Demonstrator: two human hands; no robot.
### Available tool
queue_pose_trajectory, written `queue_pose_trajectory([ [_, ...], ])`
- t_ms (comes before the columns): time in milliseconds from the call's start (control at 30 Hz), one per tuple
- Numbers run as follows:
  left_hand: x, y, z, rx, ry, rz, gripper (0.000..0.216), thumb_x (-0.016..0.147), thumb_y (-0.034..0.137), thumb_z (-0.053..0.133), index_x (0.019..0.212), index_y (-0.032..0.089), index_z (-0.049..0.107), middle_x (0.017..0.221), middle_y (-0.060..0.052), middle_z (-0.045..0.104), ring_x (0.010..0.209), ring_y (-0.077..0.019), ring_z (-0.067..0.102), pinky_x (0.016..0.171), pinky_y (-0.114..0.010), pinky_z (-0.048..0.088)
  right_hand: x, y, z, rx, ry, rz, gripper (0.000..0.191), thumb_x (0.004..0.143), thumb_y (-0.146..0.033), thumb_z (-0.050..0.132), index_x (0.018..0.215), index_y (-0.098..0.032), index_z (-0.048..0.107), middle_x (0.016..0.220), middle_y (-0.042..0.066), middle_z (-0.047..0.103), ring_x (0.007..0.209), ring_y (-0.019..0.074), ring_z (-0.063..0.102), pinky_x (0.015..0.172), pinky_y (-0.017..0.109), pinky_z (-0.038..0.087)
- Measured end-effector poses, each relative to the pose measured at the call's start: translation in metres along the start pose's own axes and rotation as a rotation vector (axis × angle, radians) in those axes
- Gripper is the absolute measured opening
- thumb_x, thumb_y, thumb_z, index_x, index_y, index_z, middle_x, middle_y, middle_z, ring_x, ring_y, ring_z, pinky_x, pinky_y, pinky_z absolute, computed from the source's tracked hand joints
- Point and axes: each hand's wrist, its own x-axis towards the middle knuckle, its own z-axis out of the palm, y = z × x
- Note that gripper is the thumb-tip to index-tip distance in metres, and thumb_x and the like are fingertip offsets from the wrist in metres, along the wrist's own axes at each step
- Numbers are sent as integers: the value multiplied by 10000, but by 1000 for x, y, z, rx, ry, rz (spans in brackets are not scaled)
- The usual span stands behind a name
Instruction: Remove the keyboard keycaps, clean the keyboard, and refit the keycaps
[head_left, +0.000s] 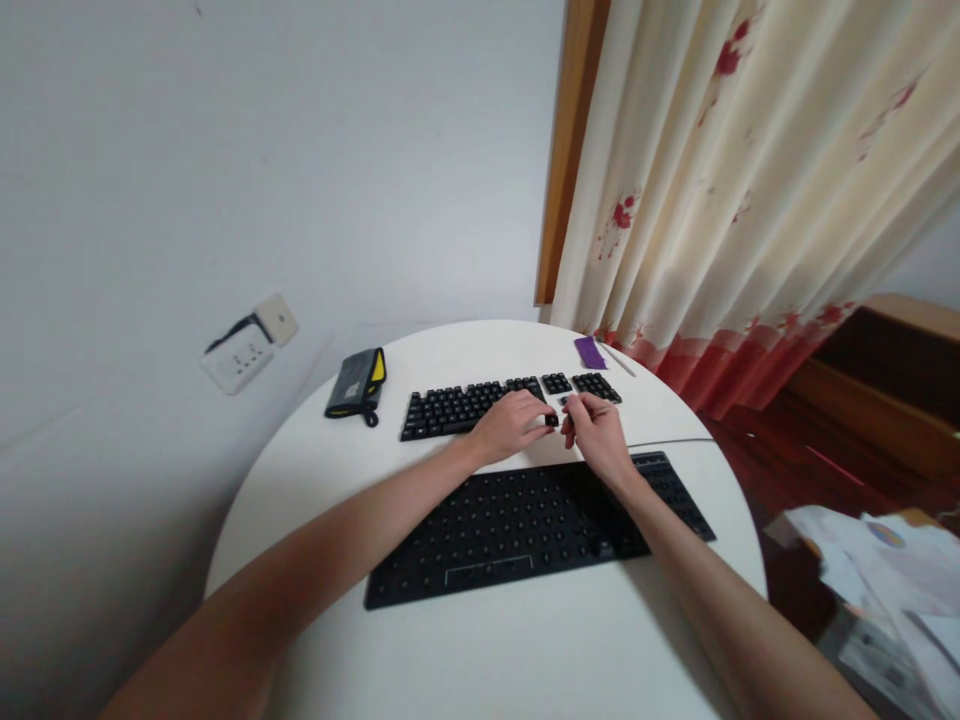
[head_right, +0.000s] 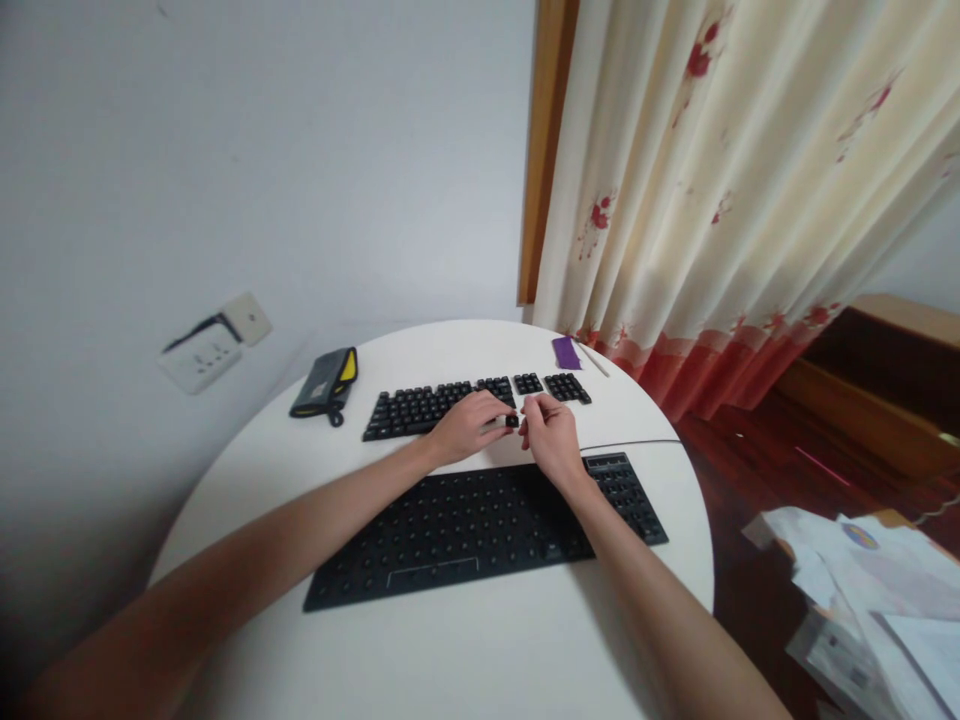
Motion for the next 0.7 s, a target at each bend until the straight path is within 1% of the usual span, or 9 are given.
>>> queue_pose_trajectory([
  [100, 0, 1, 2, 11, -21, 7, 238, 957, 358, 533, 1065, 187, 658, 1031, -76, 704, 975, -207, 600, 881, -359, 452, -7, 7, -1, -31, 17, 38, 420, 872, -563, 522, 767, -169, 623, 605, 12, 636, 480, 117, 584, 439, 199, 425],
  [233, -1, 2, 3, 40, -5, 37, 251, 954, 360, 542, 1076, 178, 665, 1023, -85, 706, 967, -209, 605, 847, -356, 447, -9, 11, -4, 13, 24, 124, 469, 853, -589, 532, 790, -144, 664, 693, 72, 691, 633, 180, 673, 497, 230, 502],
  [300, -1, 2, 3, 48, 10, 49, 256, 945, 371, 559, 1065, 174, 671, 1006, -87, 710, 958, -209, 611, 834, -350, 449, -9, 12, -4, 31, 41, 117, 460, 839, -577, 561, 761, -137, 671, 691, 79, 694, 631, 183, 671, 526, 249, 527],
  [433, 0, 1, 5, 42, 62, 78, 256, 929, 386, 587, 1032, 175, 689, 956, -75, 722, 913, -199, 627, 799, -338, 456, -10, 13, -1, 74, 104, 81, 446, 816, -561, 595, 685, -141, 665, 617, 62, 671, 541, 164, 626, 543, 272, 536],
  [567, 0, 1, 5, -15, 136, 131, 228, 921, 368, 604, 1005, 182, 704, 981, -72, 726, 900, -190, 628, 809, -341, 465, -12, 12, 1, 99, 151, 60, 430, 819, -545, 588, 650, -154, 646, 608, 61, 666, 545, 171, 623, 537, 280, 531],
  [700, 0, 1, 4, -100, 195, 152, 189, 897, 346, 639, 974, 188, 708, 967, -85, 716, 885, -195, 622, 808, -358, 477, -15, 8, 2, 94, 135, 6, 420, 837, -532, 583, 667, -154, 654, 601, 50, 652, 544, 166, 610, 540, 282, 531],
])
